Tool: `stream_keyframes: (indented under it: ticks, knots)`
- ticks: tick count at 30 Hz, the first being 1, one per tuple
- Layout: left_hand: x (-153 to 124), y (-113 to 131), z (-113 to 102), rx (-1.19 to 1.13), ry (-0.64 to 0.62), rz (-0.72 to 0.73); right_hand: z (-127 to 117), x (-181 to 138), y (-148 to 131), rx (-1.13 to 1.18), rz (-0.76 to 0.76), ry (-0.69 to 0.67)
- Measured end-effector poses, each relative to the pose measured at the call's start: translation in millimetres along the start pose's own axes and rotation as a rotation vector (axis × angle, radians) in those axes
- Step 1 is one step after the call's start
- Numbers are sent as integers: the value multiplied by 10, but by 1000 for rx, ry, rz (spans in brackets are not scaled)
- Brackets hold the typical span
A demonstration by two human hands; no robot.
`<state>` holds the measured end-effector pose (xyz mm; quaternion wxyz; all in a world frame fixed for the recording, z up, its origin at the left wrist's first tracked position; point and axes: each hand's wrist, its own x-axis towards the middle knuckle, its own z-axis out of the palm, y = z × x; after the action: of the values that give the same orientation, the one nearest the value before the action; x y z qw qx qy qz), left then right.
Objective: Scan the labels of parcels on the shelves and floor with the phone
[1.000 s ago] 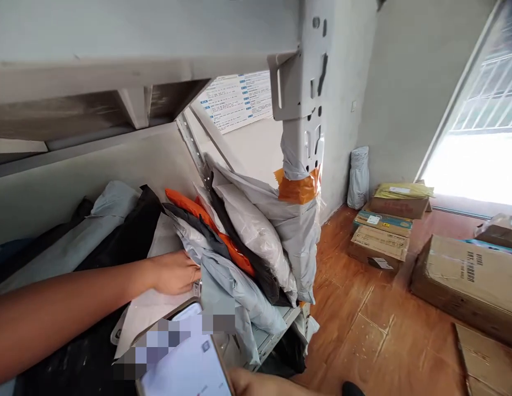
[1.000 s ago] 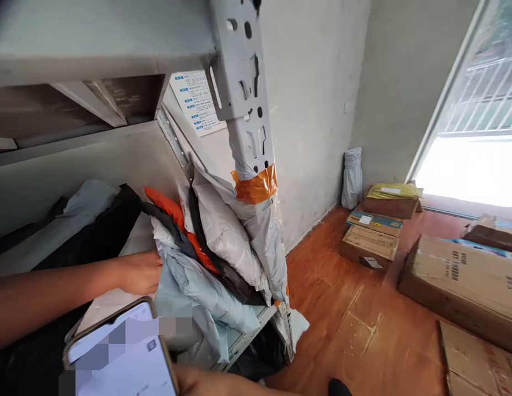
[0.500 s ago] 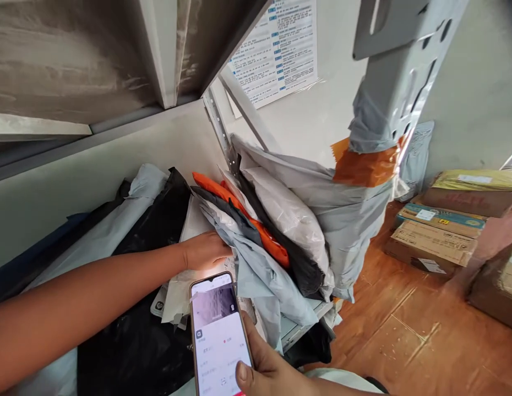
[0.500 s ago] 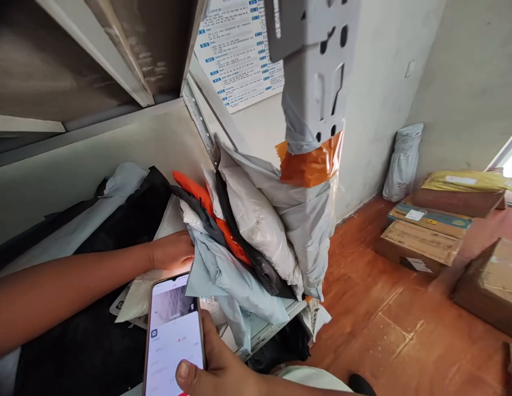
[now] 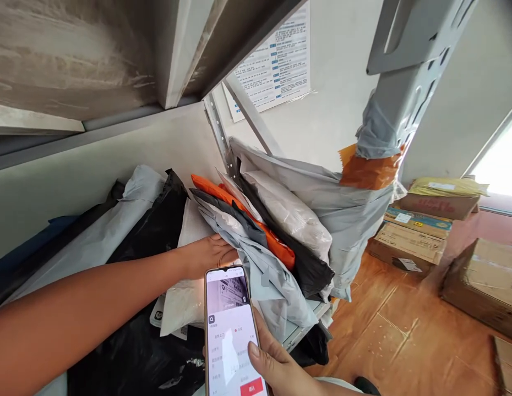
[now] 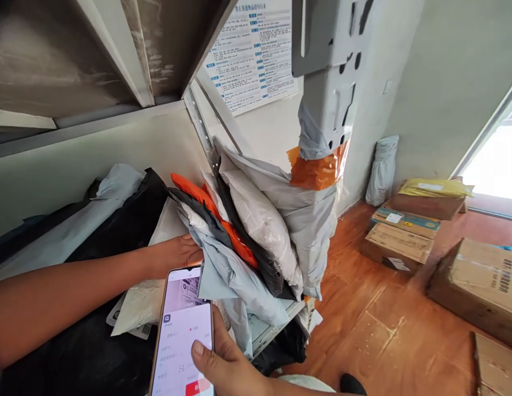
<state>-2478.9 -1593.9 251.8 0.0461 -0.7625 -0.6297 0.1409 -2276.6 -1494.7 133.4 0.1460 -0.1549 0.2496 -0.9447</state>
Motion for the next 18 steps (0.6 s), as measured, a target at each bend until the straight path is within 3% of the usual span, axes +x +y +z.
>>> stream_keyframes:
  ticks: [18]
  knots:
    - [43,64,-46,-187,59,-72,103,-36,-171,-99,-3,35]
